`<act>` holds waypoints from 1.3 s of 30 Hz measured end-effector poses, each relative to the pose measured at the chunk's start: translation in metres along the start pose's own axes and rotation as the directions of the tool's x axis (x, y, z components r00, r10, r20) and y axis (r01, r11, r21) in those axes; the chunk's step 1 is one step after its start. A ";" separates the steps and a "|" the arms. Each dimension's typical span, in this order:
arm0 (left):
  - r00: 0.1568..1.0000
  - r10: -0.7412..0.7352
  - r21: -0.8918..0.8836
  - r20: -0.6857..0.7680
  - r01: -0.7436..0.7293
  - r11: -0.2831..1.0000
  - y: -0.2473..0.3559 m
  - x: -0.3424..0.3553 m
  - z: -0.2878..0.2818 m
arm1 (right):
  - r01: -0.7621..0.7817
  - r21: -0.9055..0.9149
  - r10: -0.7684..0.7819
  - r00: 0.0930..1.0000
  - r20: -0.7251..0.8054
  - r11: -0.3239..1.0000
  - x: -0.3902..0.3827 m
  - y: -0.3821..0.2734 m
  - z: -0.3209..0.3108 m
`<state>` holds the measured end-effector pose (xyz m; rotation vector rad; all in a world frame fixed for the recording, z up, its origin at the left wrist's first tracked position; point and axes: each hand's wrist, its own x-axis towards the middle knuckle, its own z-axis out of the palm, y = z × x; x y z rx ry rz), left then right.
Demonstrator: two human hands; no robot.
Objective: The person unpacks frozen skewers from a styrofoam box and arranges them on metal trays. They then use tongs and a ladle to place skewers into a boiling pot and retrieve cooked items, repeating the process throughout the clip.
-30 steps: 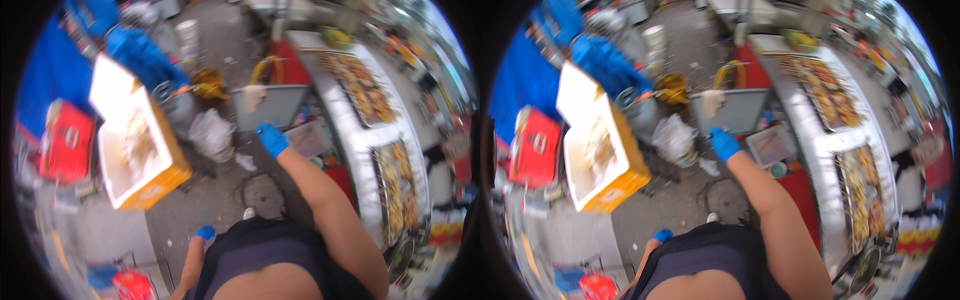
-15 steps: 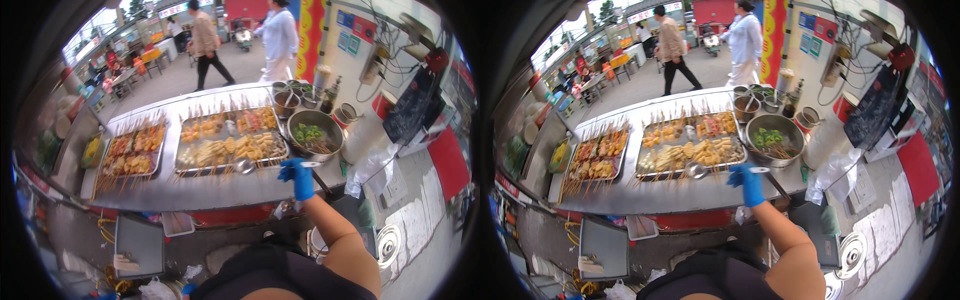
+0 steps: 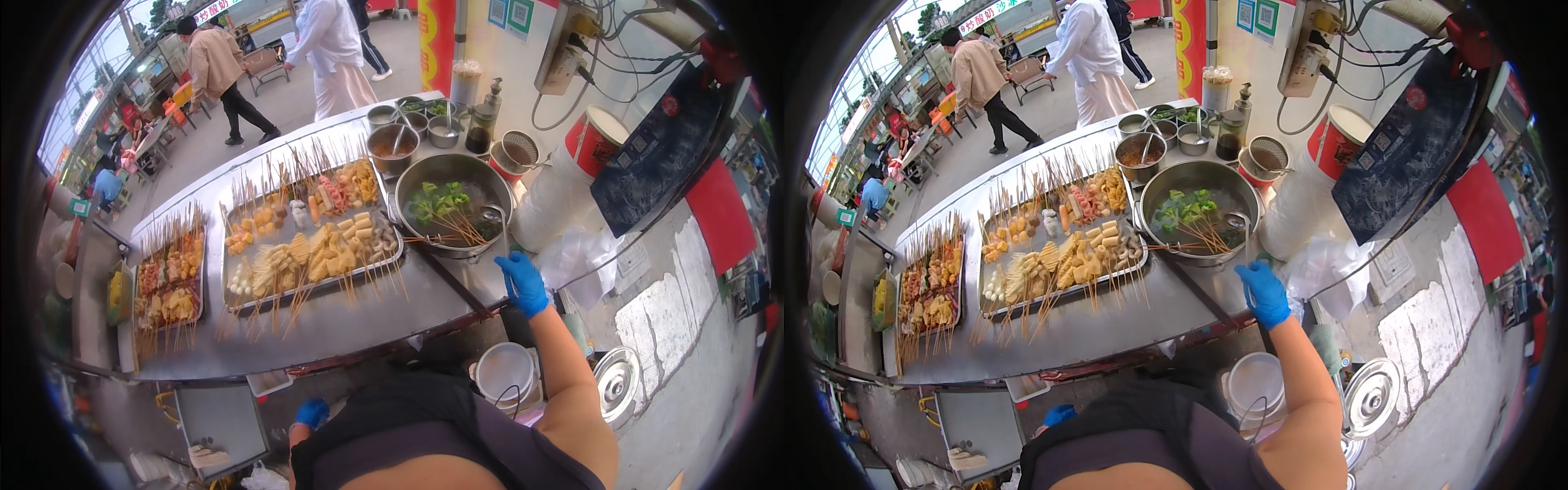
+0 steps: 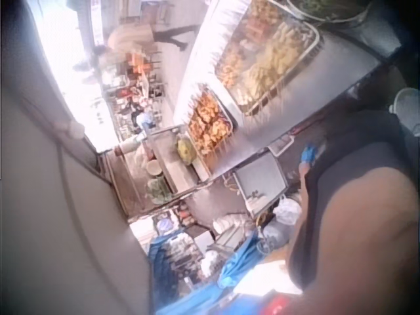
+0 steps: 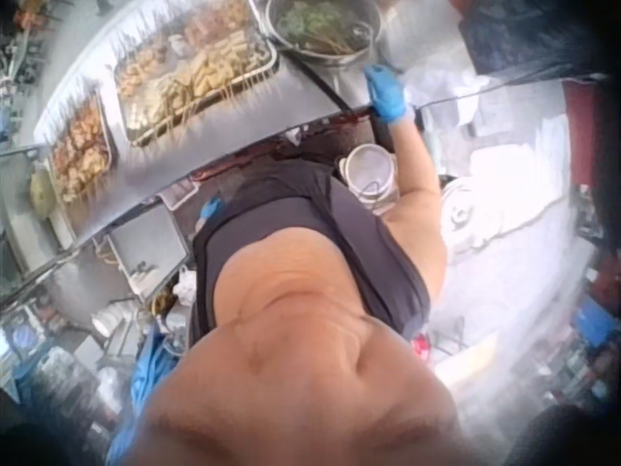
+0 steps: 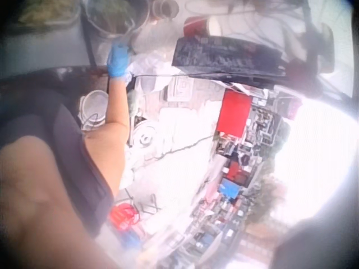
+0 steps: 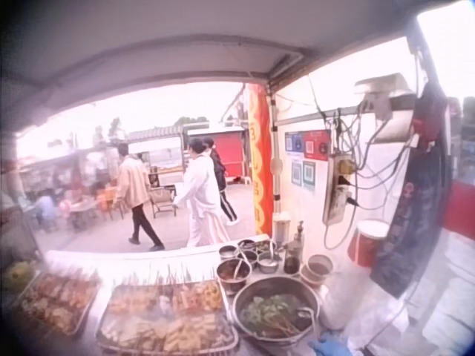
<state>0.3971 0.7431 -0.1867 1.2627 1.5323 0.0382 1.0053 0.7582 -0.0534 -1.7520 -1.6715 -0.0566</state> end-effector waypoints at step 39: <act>0.819 -0.513 -0.343 -0.256 0.419 0.841 -0.145 -0.229 0.117 | 0.653 0.468 -0.803 0.508 0.312 0.595 -0.013 -0.140 0.191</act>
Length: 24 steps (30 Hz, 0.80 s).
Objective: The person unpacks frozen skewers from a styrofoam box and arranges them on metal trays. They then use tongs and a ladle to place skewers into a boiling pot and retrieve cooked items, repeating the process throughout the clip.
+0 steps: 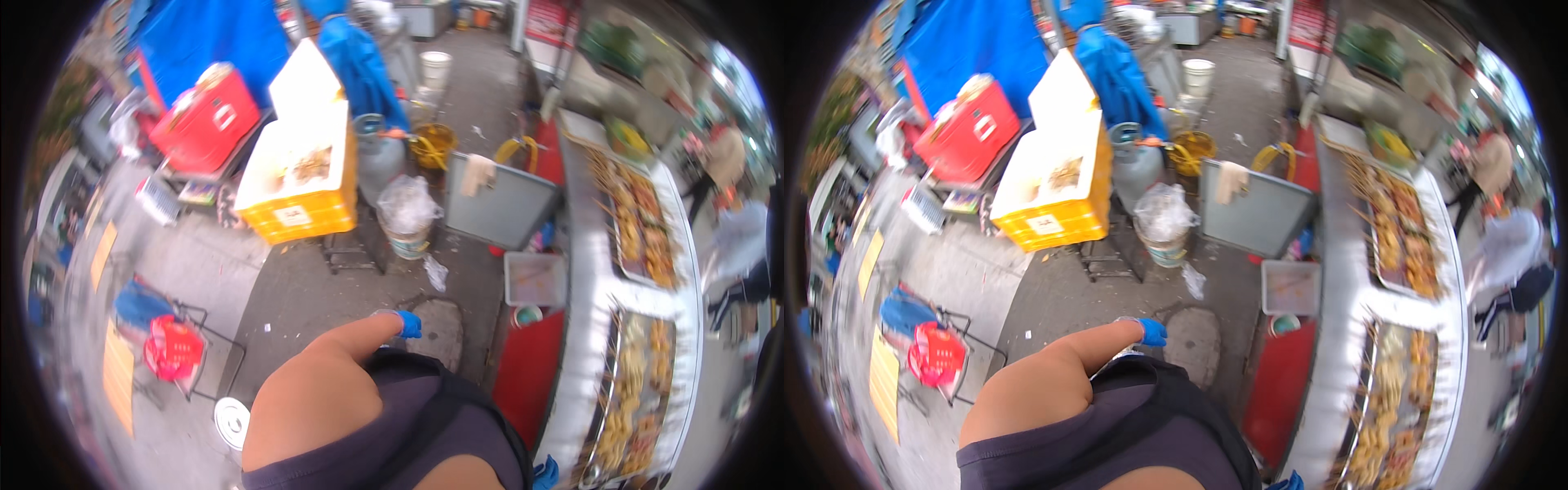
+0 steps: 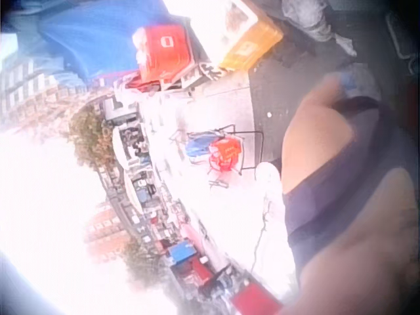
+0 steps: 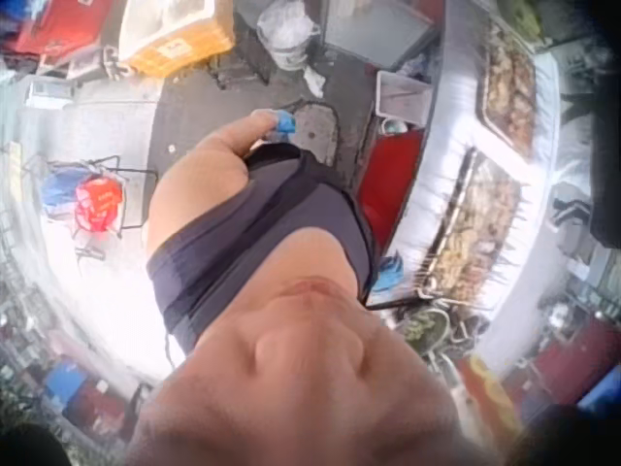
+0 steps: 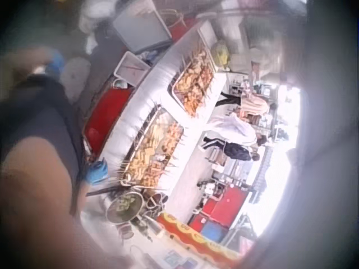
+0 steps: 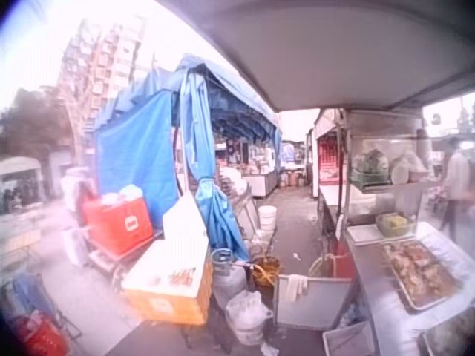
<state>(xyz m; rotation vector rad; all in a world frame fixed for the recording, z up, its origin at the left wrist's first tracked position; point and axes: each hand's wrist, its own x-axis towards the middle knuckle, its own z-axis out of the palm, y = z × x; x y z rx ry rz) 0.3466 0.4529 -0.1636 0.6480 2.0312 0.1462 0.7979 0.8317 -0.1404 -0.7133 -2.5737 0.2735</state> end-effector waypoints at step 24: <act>0.349 -0.672 -0.680 -0.653 -0.661 0.318 -0.381 -0.289 -0.140 | 0.423 0.835 -0.853 0.512 0.098 0.351 0.291 -0.723 0.257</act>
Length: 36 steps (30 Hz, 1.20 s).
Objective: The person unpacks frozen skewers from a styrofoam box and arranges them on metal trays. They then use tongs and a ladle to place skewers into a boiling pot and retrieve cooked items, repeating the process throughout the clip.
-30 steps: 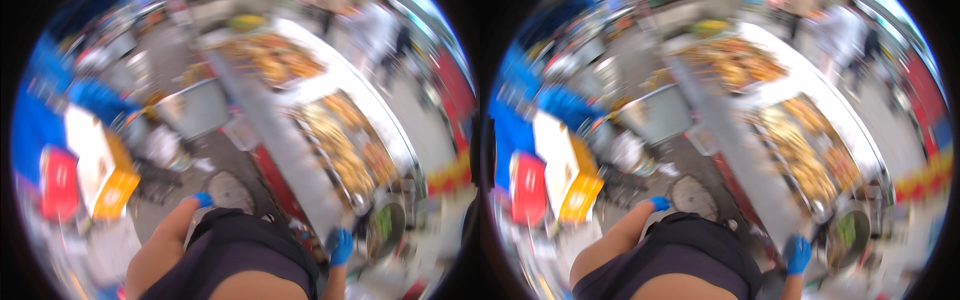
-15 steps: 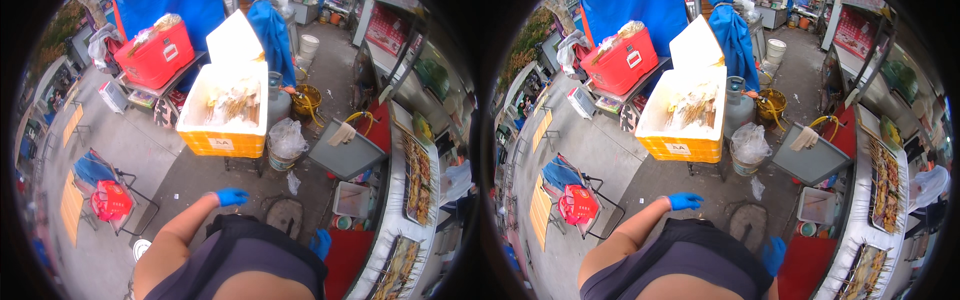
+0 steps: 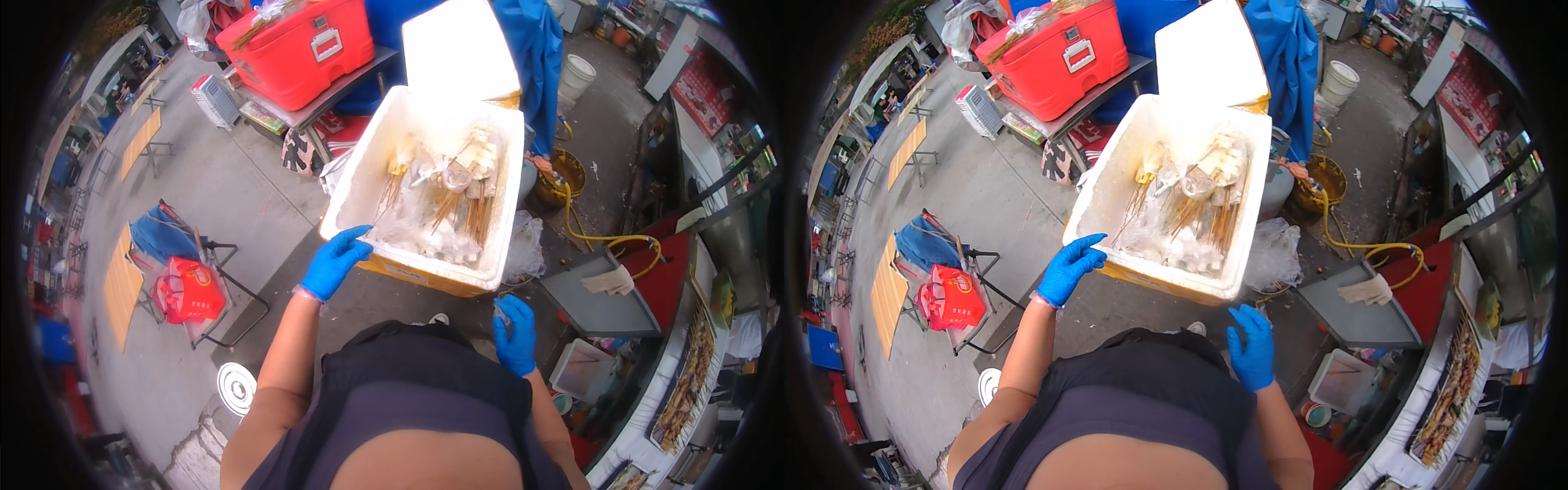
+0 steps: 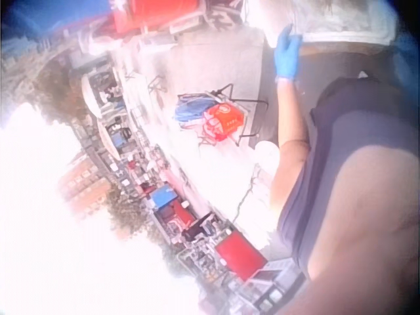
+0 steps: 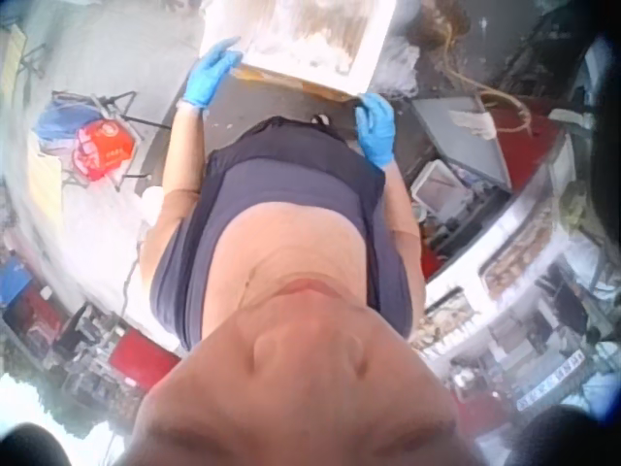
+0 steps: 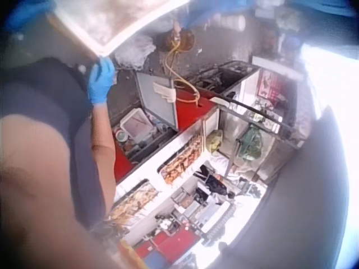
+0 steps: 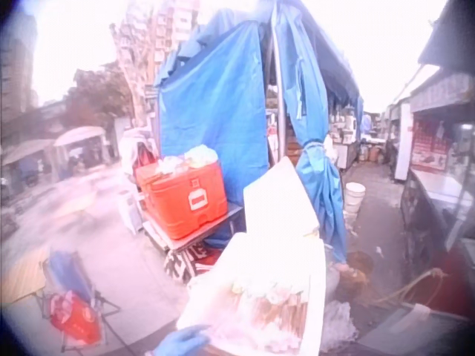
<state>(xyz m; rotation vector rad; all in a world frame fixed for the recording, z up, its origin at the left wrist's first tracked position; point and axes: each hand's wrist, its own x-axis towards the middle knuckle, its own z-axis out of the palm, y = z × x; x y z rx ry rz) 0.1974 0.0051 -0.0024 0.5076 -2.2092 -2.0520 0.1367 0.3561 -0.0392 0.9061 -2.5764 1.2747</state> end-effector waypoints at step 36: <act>0.868 0.234 -0.124 0.437 -0.199 0.972 0.085 0.362 0.038 | -0.362 -0.437 0.333 0.932 -0.143 0.824 0.231 0.012 0.146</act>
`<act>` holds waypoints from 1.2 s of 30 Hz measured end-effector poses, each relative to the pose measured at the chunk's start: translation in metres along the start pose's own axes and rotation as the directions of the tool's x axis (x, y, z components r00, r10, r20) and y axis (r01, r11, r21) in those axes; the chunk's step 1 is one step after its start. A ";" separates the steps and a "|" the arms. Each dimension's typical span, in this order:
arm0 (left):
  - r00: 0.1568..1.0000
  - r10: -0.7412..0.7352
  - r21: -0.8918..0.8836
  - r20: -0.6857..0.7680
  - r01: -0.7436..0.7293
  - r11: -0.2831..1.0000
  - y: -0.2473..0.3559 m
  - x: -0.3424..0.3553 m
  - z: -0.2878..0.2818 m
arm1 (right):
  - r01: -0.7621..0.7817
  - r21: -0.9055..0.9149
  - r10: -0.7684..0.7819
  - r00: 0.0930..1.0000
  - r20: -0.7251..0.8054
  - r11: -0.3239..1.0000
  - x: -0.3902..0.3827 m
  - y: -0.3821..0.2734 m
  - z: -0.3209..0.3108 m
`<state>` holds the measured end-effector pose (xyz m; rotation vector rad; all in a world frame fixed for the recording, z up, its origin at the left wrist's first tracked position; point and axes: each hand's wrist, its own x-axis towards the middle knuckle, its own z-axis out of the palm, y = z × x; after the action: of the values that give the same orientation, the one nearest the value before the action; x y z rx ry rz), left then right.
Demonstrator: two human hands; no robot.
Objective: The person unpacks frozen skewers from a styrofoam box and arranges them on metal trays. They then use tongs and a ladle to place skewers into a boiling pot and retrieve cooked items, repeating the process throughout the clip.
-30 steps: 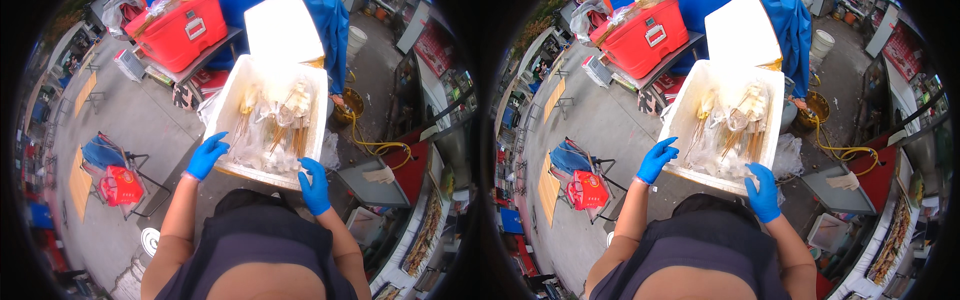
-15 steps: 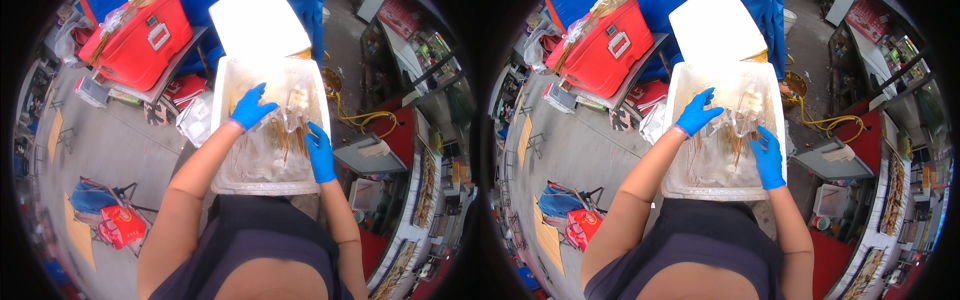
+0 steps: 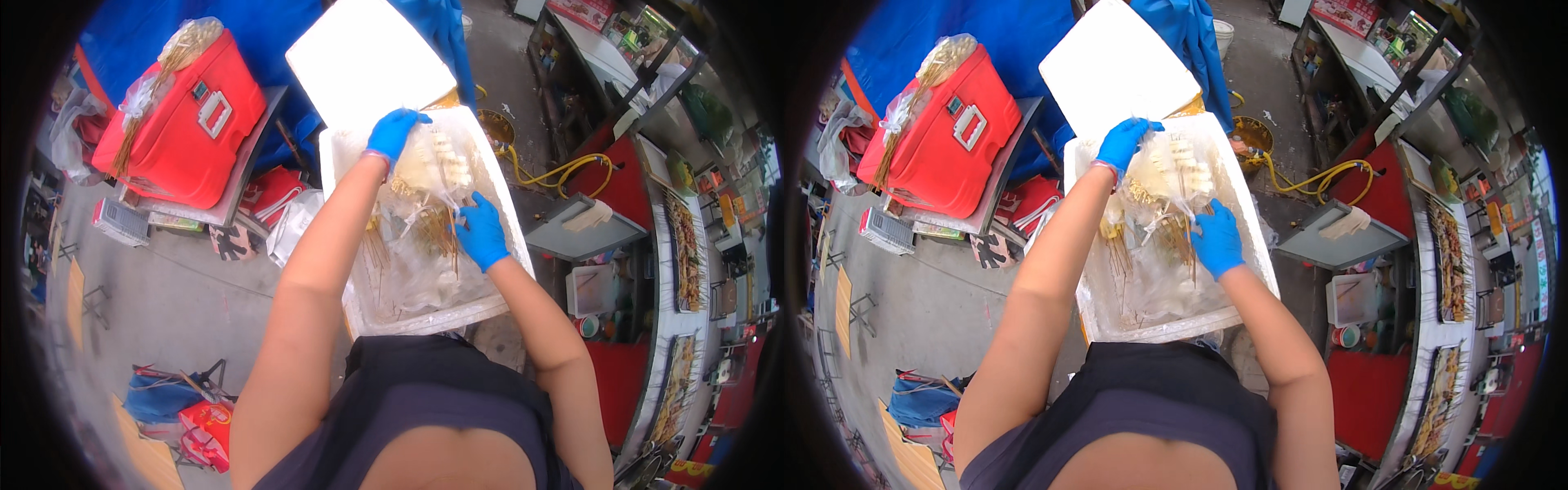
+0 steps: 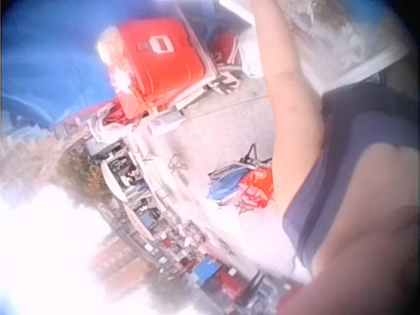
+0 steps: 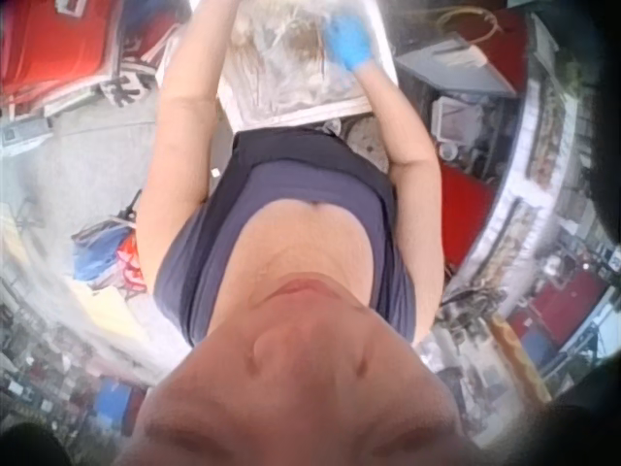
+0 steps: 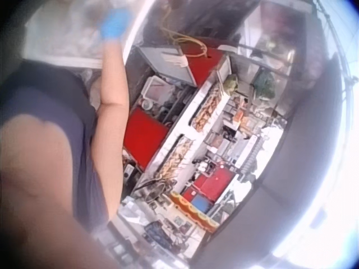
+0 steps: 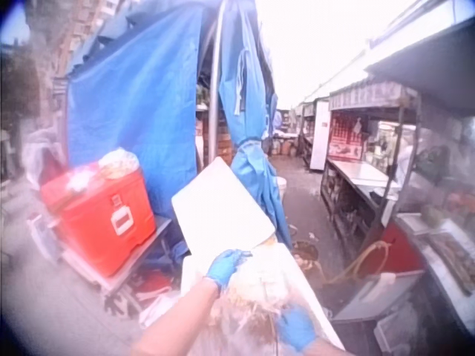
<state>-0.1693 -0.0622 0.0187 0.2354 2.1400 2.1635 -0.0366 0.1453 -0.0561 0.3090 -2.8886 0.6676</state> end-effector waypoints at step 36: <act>0.909 0.263 0.849 0.322 -0.400 0.344 -0.048 -0.074 -0.033 | -0.209 0.533 0.274 0.961 -0.045 0.820 -0.049 -0.027 -0.010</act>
<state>-0.1044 -0.1066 -0.0327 0.9241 3.1422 0.7000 0.0177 0.1342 -0.0458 -0.0467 -2.5971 1.4717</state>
